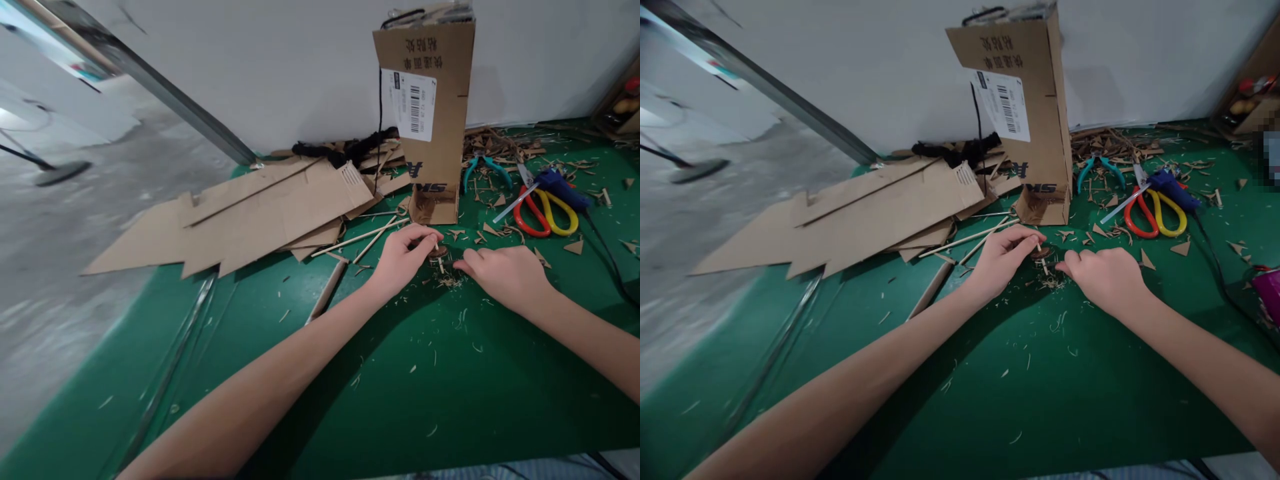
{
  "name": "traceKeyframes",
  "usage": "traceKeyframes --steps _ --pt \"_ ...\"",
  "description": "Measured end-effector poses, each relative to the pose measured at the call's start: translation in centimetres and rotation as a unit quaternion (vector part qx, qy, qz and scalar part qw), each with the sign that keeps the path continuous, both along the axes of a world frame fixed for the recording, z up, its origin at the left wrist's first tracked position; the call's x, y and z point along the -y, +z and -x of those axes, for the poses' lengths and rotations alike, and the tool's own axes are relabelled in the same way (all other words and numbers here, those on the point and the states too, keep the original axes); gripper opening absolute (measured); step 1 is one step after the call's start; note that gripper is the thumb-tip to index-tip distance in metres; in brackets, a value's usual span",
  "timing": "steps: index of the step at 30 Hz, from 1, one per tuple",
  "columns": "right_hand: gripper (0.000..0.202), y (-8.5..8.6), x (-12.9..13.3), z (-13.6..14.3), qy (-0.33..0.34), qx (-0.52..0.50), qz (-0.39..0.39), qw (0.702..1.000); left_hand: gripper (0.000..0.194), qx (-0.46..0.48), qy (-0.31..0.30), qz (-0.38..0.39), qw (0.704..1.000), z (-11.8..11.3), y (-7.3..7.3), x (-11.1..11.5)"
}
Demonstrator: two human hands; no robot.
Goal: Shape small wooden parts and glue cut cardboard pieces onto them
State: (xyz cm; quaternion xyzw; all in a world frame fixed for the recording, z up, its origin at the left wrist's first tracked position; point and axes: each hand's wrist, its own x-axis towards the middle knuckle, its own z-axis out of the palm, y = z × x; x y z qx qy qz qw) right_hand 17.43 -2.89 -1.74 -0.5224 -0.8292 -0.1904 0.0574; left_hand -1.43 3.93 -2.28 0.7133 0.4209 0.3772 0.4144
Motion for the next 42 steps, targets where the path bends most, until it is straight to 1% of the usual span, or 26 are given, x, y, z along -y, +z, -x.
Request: traceKeyframes --steps 4,12,16,21,27,29,31,34,39,42 --pt "0.047 0.2 -0.1 -0.1 0.001 0.012 0.036 0.999 0.019 -0.006 -0.007 0.012 1.000 0.0 0.1 0.1" --pt "0.047 0.4 -0.1 -0.1 -0.002 0.012 0.073 0.997 0.018 -0.003 -0.006 0.008 1.000 0.0 0.0 0.1" --pt "0.045 0.2 0.2 -0.1 0.008 0.016 0.056 0.998 0.018 0.000 -0.004 0.007 1.000 0.0 0.0 0.1" --pt "0.051 0.0 0.4 -0.1 0.018 -0.012 0.019 1.000 0.020 0.027 0.013 0.012 0.999 0.1 -0.4 -0.3" --pt "0.051 -0.1 0.2 -0.5 0.008 0.006 0.017 1.000 0.021 0.024 0.019 0.009 0.999 0.2 -0.6 -0.4" --pt "0.050 -0.1 0.0 -0.7 0.020 0.008 0.021 1.000 0.021 0.019 0.019 0.010 1.000 0.2 -0.5 -0.3" --pt "0.048 0.0 -0.2 -1.0 0.046 0.001 0.023 0.999 0.021 0.013 0.016 0.005 1.000 0.2 -0.4 -0.2" --pt "0.049 0.2 -0.7 -1.1 0.072 -0.011 0.008 0.997 0.022 0.001 0.009 -0.009 1.000 0.2 -0.3 -0.2" --pt "0.049 0.3 -1.3 -0.4 0.052 -0.017 -0.034 0.998 0.019 -0.011 0.006 -0.022 1.000 0.1 -0.4 -0.3" --pt "0.049 0.0 -1.4 0.1 0.035 -0.016 -0.036 0.999 0.019 -0.018 0.009 -0.027 0.999 0.0 -0.4 -0.2"
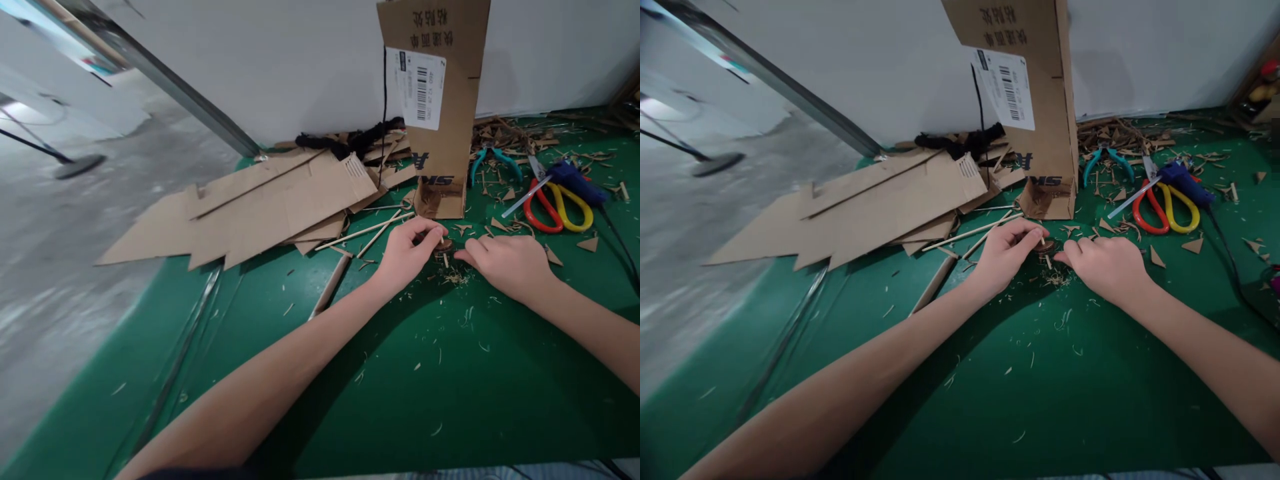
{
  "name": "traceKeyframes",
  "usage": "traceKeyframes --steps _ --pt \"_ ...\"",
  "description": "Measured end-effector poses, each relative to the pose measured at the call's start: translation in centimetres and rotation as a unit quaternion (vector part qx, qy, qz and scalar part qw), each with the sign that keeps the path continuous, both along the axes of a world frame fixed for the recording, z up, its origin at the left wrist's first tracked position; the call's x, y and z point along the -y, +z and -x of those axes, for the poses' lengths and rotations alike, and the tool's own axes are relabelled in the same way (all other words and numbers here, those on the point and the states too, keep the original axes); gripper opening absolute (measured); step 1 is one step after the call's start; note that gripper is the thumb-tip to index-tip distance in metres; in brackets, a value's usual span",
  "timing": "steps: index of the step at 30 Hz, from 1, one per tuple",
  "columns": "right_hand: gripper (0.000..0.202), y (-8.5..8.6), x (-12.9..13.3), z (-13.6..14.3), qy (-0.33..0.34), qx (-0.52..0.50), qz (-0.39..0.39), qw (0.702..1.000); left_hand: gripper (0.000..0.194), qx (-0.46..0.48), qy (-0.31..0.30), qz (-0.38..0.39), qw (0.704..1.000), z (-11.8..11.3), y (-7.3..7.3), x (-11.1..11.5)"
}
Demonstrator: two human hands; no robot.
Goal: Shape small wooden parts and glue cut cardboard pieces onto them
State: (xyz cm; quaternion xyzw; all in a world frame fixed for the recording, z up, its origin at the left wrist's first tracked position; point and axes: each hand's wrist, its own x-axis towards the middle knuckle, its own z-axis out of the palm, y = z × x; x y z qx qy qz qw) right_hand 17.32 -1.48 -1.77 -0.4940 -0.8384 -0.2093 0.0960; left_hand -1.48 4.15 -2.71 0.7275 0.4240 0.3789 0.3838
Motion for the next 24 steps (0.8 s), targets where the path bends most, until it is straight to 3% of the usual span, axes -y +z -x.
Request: traceKeyframes --steps 12,24 --pt "0.052 0.39 0.19 0.45 -0.045 0.037 0.102 0.993 0.019 -0.003 0.003 0.002 1.000 0.13 -0.28 -0.12" --pt "0.047 0.66 0.49 0.47 -0.037 0.054 0.125 0.990 0.018 0.004 -0.004 -0.007 1.000 0.18 -0.24 -0.07"
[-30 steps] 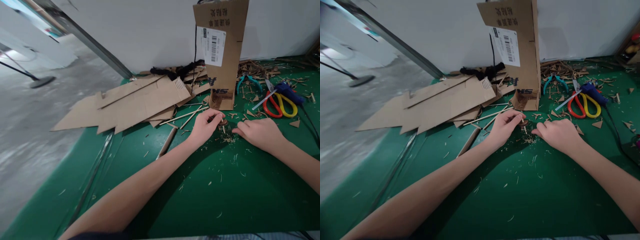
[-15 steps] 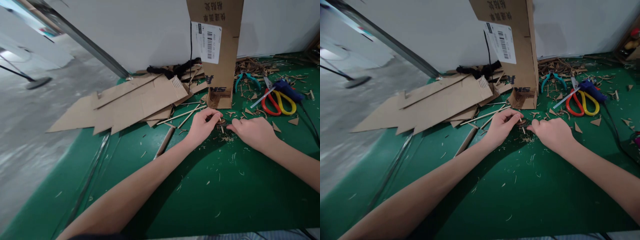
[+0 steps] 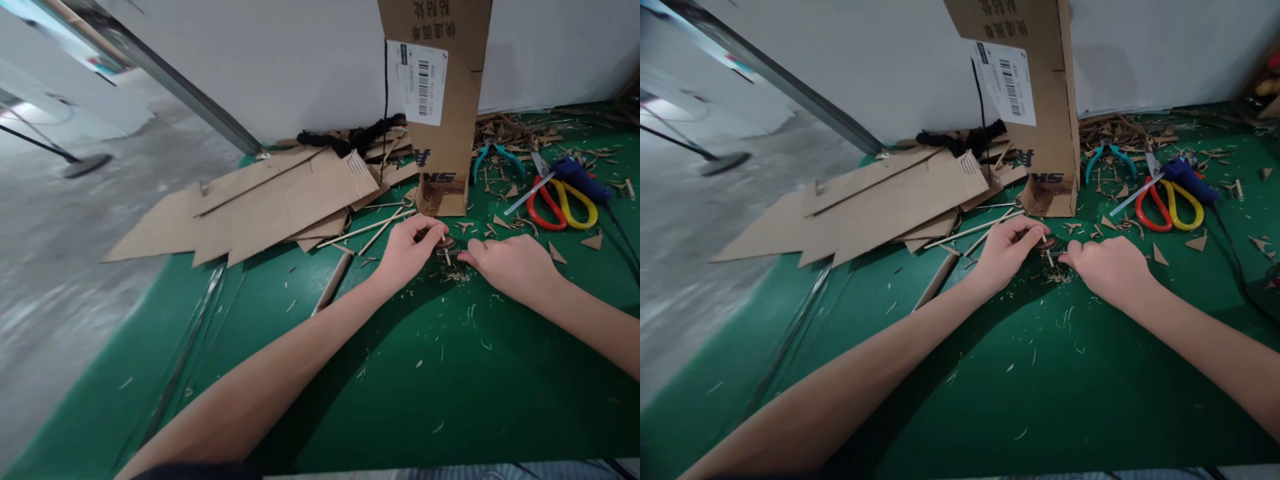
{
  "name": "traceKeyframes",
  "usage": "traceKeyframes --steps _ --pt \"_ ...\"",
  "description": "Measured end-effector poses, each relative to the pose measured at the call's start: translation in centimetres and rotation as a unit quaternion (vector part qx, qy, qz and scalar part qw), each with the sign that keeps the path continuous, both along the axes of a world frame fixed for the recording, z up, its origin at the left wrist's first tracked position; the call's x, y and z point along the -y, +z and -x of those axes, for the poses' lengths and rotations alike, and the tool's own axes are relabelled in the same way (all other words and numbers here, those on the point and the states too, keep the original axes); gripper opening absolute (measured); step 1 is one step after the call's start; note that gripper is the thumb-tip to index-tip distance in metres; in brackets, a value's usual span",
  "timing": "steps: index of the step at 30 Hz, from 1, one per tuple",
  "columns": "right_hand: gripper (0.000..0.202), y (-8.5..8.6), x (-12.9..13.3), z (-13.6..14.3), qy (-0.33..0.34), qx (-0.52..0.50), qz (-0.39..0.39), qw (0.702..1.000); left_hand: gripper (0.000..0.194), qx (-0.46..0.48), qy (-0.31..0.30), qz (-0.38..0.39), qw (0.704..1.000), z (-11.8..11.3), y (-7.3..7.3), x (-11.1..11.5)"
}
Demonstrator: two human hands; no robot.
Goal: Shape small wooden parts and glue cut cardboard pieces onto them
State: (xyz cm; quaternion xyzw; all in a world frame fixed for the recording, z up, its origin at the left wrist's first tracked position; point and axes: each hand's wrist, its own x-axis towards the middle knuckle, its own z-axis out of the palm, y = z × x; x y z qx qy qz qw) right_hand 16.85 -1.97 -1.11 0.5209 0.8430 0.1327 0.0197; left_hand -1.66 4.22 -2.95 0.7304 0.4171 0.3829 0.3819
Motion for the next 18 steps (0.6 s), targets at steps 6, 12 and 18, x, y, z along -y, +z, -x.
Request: traceKeyframes --steps 6,12,18 --pt "0.046 -0.02 0.11 -0.09 0.005 -0.003 -0.003 1.000 0.017 0.001 -0.001 -0.001 1.000 -0.09 0.21 0.15" --pt "0.042 0.10 0.34 -0.04 0.019 0.002 0.016 1.000 0.018 0.006 -0.002 -0.002 1.000 -0.10 0.23 0.24" --pt "0.049 -0.65 0.57 -0.56 0.040 -0.034 -0.087 0.995 0.018 -0.002 -0.002 -0.003 1.000 -0.09 0.33 0.22"
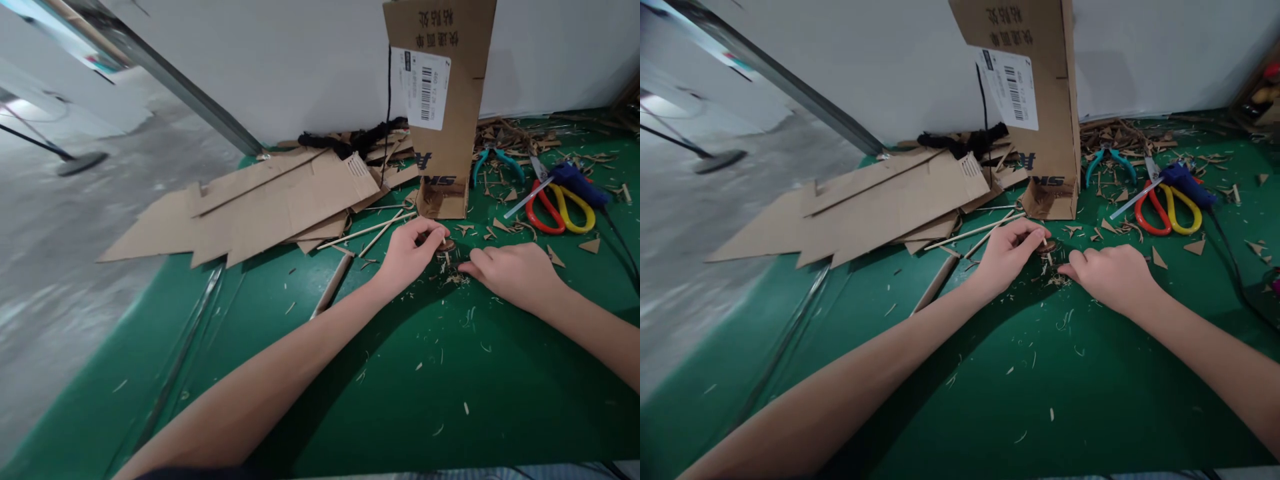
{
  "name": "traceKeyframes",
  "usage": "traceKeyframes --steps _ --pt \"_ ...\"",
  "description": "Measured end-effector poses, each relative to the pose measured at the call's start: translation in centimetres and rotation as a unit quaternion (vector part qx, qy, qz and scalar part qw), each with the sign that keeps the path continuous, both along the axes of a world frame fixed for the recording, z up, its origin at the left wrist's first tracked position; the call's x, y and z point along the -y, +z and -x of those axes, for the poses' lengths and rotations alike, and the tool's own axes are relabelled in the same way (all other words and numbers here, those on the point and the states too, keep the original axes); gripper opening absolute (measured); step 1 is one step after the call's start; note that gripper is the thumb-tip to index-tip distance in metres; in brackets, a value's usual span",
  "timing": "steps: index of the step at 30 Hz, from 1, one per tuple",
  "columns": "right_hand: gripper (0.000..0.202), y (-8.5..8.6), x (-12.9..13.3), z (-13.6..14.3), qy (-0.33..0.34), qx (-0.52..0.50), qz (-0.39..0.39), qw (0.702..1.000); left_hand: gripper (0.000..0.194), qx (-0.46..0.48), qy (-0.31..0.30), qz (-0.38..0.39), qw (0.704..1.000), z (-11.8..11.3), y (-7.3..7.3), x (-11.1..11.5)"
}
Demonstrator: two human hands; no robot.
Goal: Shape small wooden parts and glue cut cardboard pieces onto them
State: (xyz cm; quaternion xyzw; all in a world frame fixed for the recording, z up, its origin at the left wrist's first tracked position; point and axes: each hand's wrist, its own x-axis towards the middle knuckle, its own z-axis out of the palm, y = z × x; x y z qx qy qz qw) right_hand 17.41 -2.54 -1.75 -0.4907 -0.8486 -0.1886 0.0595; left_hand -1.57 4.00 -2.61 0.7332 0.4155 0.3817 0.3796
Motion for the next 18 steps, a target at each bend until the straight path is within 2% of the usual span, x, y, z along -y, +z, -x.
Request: traceKeyframes --steps 3,8,13,18 --pt "0.050 -0.30 -0.15 -0.06 -0.015 -0.012 -0.050 0.999 0.018 -0.002 -0.002 0.002 1.000 -0.02 0.03 0.00" --pt "0.050 -0.14 -0.32 0.38 -0.017 -0.009 -0.058 0.998 0.018 -0.009 -0.005 -0.007 1.000 -0.04 -0.01 -0.04" --pt "0.051 0.10 -0.32 0.55 -0.031 0.002 -0.029 0.999 0.018 -0.021 -0.007 -0.018 1.000 -0.01 -0.01 -0.14" --pt "0.049 0.30 -0.44 0.59 -0.054 0.018 0.039 0.998 0.018 -0.023 -0.007 -0.019 1.000 -0.01 -0.06 -0.18"
